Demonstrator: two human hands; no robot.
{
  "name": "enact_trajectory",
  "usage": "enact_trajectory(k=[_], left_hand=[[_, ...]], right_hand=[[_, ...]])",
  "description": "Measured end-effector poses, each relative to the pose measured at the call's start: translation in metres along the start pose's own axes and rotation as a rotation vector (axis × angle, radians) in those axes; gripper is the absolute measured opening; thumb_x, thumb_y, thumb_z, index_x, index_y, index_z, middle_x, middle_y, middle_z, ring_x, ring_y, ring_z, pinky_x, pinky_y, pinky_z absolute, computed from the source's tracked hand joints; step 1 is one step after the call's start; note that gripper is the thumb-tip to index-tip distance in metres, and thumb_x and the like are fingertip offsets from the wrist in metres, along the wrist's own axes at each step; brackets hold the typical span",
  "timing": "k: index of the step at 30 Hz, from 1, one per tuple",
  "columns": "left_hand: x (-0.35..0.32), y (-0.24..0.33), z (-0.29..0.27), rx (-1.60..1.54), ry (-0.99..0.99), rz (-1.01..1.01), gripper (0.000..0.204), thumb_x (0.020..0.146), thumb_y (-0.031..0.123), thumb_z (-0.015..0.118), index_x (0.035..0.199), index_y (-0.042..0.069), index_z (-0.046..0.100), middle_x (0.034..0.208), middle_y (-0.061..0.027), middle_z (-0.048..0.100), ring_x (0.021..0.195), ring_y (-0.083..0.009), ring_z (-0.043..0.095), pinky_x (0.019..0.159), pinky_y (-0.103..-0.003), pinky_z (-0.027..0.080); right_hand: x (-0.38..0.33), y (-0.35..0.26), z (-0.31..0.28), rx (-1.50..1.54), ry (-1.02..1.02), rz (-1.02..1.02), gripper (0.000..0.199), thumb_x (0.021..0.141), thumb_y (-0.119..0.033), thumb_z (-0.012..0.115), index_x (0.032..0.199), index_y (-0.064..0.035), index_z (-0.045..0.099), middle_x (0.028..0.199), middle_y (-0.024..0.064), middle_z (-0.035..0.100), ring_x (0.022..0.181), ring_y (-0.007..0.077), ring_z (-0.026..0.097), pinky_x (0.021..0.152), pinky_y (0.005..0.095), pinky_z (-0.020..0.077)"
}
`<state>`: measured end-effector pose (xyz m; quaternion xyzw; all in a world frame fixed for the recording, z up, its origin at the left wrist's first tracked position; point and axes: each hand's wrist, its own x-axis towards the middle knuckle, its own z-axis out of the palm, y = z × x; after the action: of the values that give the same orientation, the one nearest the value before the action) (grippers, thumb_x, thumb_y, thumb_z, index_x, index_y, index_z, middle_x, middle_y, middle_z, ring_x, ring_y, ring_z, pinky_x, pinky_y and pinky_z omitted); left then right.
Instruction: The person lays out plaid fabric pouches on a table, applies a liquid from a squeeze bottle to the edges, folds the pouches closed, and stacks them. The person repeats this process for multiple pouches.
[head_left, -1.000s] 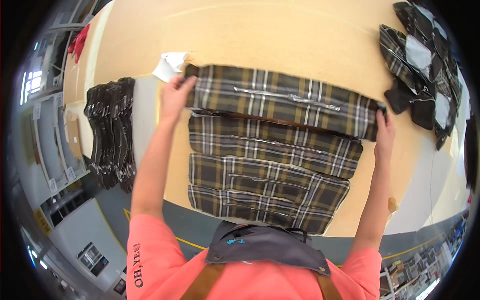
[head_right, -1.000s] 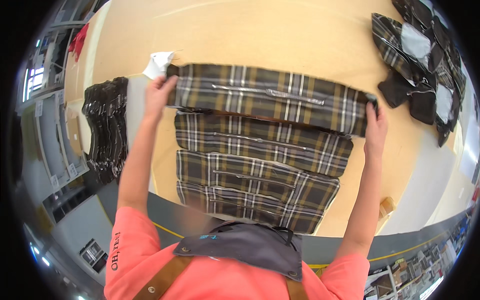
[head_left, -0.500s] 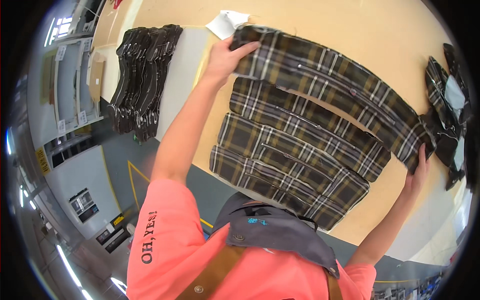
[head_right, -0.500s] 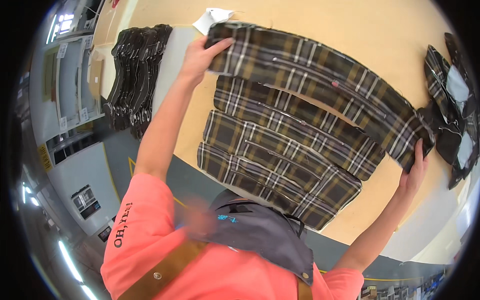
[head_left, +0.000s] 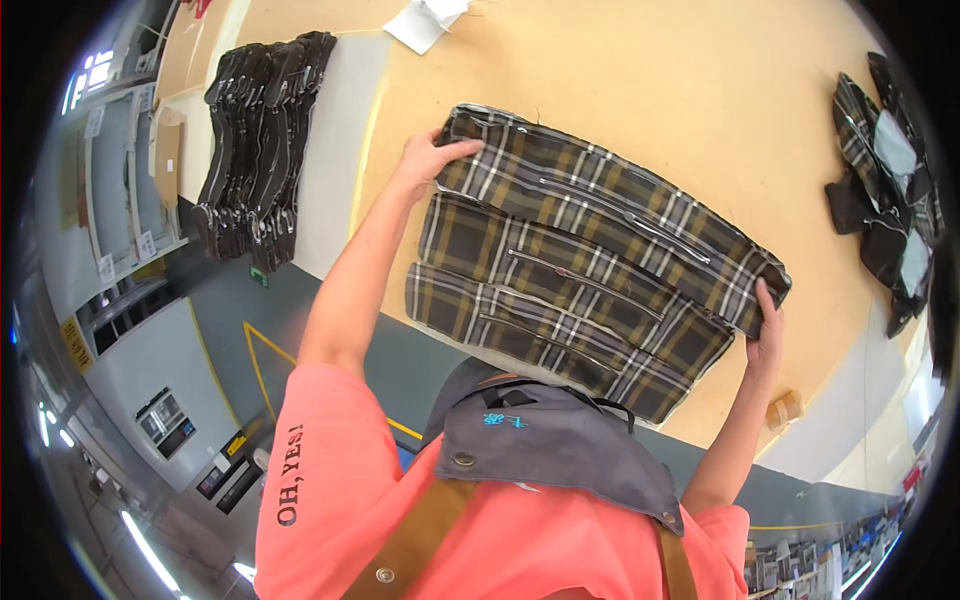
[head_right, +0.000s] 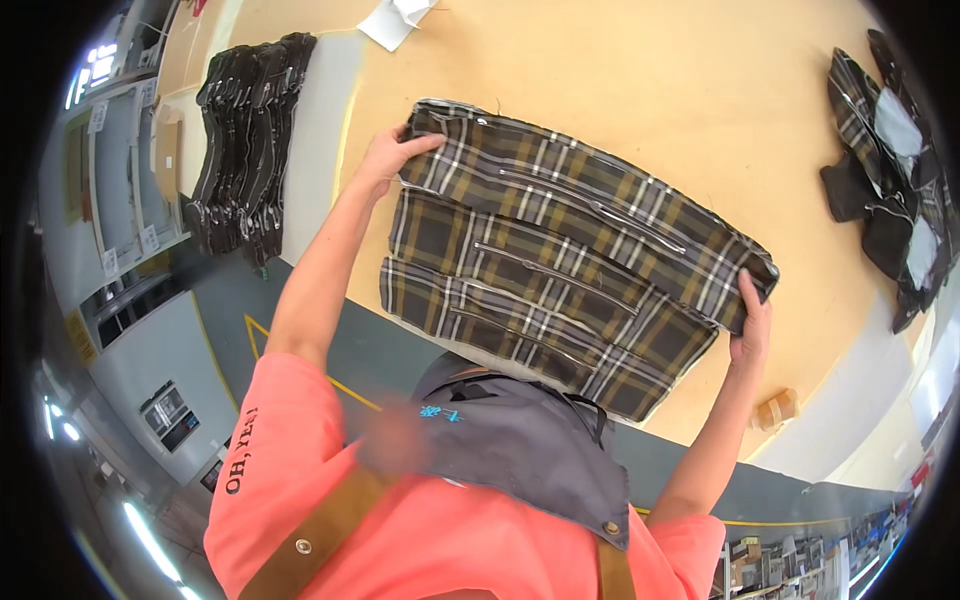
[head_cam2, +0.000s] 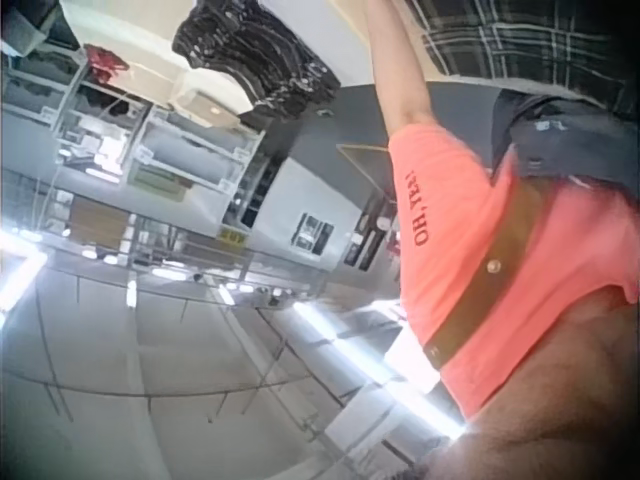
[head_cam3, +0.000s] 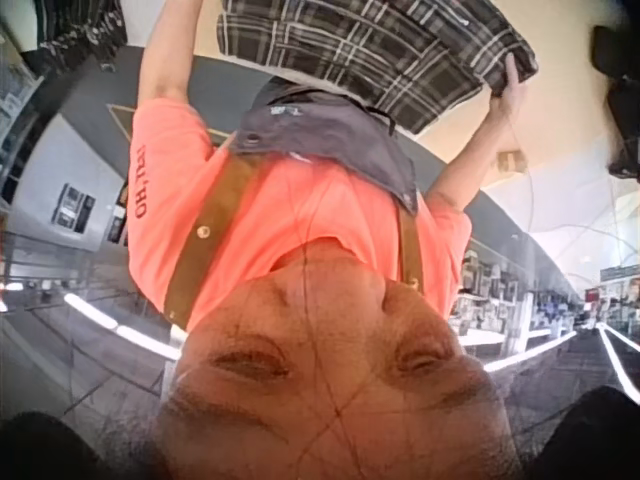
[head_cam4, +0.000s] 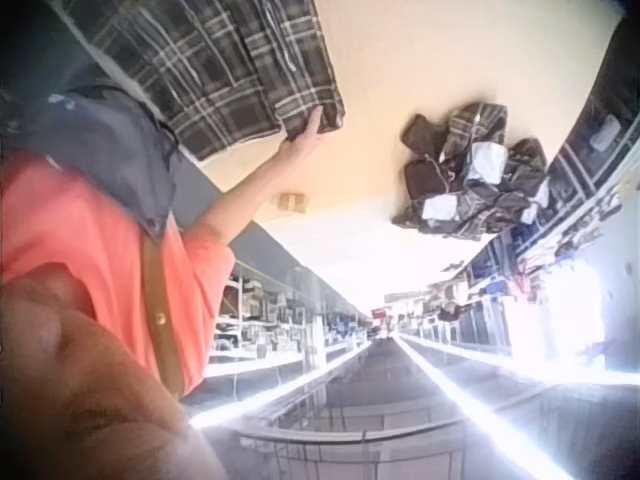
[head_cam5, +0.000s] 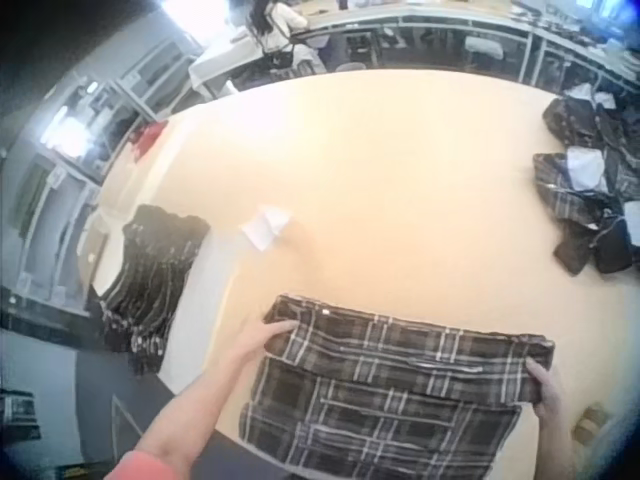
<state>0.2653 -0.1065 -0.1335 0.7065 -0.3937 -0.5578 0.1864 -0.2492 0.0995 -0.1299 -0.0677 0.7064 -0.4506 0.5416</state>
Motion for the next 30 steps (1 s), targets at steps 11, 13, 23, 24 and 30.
enact_trajectory(k=[11, 13, 23, 24, 30], left_hand=[[-0.099, 0.010, -0.034, -0.029, -0.116, -0.002, 0.033, 0.082, 0.014, 0.070, 0.111, -0.001, 0.065, 0.100, -0.0035, 0.067, 0.088, -0.0103, 0.060, 0.082, -0.026, 0.046], [-0.095, -0.043, -0.037, 0.063, -0.056, -0.024, 0.035, 0.081, 0.013, 0.071, 0.113, 0.000, 0.064, 0.107, -0.0048, 0.066, 0.094, -0.0124, 0.059, 0.083, -0.028, 0.046], [-0.081, -0.051, -0.023, 0.019, -0.090, 0.066, 0.033, 0.077, 0.013, 0.076, 0.105, -0.003, 0.065, 0.096, -0.0064, 0.068, 0.085, -0.0157, 0.062, 0.079, -0.028, 0.047], [-0.083, -0.040, -0.023, 0.041, -0.082, 0.042, 0.033, 0.077, 0.014, 0.077, 0.103, -0.003, 0.066, 0.095, -0.0062, 0.068, 0.083, -0.0155, 0.062, 0.078, -0.027, 0.047], [-0.141, -0.024, -0.062, -0.023, -0.060, 0.183, 0.036, 0.083, 0.008, 0.069, 0.116, -0.004, 0.060, 0.108, -0.0080, 0.066, 0.095, -0.0160, 0.061, 0.087, -0.029, 0.046]], right_hand=[[-0.096, 0.006, -0.034, -0.042, 0.046, 0.010, 0.045, 0.082, -0.009, 0.070, 0.124, -0.0028, 0.055, 0.114, 0.0059, 0.062, 0.101, 0.0172, 0.058, 0.092, 0.0322, 0.0455], [-0.096, 0.038, -0.026, -0.260, 0.056, -0.008, 0.047, 0.080, -0.016, 0.073, 0.120, -0.0006, 0.056, 0.112, 0.0084, 0.062, 0.100, 0.0182, 0.058, 0.090, 0.0318, 0.0460], [-0.084, 0.059, -0.014, -0.088, 0.017, -0.074, 0.049, 0.080, -0.018, 0.076, 0.119, -0.0012, 0.052, 0.101, 0.0084, 0.064, 0.089, 0.0147, 0.061, 0.080, 0.0299, 0.0501], [-0.085, 0.054, -0.012, -0.047, 0.030, -0.107, 0.047, 0.080, -0.016, 0.075, 0.118, -0.0010, 0.052, 0.099, 0.0076, 0.065, 0.086, 0.0133, 0.062, 0.076, 0.0281, 0.0512], [-0.162, 0.037, -0.025, -0.013, 0.061, -0.079, 0.034, 0.082, -0.014, 0.074, 0.110, 0.0003, 0.064, 0.099, 0.0041, 0.068, 0.086, 0.0114, 0.061, 0.079, 0.0280, 0.0502]])
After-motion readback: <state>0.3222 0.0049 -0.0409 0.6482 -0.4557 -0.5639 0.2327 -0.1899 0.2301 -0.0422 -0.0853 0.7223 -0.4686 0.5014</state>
